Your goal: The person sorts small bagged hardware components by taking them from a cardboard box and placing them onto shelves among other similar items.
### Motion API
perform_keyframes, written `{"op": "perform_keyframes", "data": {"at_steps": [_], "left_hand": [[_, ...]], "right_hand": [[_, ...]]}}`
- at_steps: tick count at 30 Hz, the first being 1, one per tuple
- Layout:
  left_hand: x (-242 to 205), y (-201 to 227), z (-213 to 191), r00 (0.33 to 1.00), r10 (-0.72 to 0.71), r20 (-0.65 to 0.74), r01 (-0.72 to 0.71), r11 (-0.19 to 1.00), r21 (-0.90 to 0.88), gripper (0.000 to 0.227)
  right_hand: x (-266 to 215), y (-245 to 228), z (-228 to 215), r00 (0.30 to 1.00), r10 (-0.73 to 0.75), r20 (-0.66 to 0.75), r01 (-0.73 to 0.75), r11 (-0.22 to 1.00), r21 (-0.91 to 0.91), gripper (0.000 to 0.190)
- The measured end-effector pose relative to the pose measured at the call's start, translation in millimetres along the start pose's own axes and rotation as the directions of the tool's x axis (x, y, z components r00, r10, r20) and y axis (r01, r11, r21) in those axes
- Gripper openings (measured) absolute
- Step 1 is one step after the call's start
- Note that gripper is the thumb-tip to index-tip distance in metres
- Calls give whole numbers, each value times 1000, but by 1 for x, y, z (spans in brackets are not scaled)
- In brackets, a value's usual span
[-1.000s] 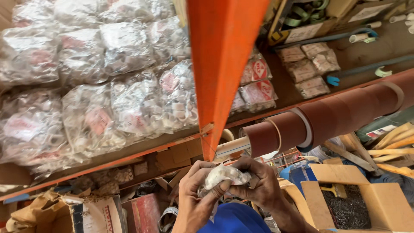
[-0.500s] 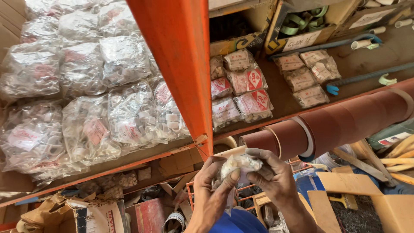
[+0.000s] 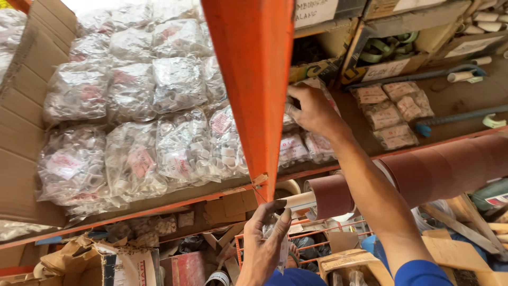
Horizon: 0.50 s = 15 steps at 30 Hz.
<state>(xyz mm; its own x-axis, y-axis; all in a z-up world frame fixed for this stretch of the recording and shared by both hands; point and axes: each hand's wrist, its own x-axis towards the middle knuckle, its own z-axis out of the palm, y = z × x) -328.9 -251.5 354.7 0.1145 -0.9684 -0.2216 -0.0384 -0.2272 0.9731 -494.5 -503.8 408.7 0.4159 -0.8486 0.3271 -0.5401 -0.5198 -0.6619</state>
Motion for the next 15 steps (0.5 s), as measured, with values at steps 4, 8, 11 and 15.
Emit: {"op": "perform_keyframes", "data": {"at_steps": [4,8,11,15], "left_hand": [[3,-11,-9,998,-39,-46,39,999,-6,42],[2,-7,-12,995,-79,-63,76,996,-46,44],[6,-16,-12,998,-11,-62,8,999,-41,42],[8,-8,-7,998,22,-56,-25,998,-51,40]], "right_hand": [[7,10,15,969,-246,-13,239,952,-192,12],[-25,58,30,740,-388,550,364,-457,-812,21],[-23,112,44,936,-303,178,351,785,-511,27],[-29,60,28,690,-471,549,233,-573,-786,18]]}}
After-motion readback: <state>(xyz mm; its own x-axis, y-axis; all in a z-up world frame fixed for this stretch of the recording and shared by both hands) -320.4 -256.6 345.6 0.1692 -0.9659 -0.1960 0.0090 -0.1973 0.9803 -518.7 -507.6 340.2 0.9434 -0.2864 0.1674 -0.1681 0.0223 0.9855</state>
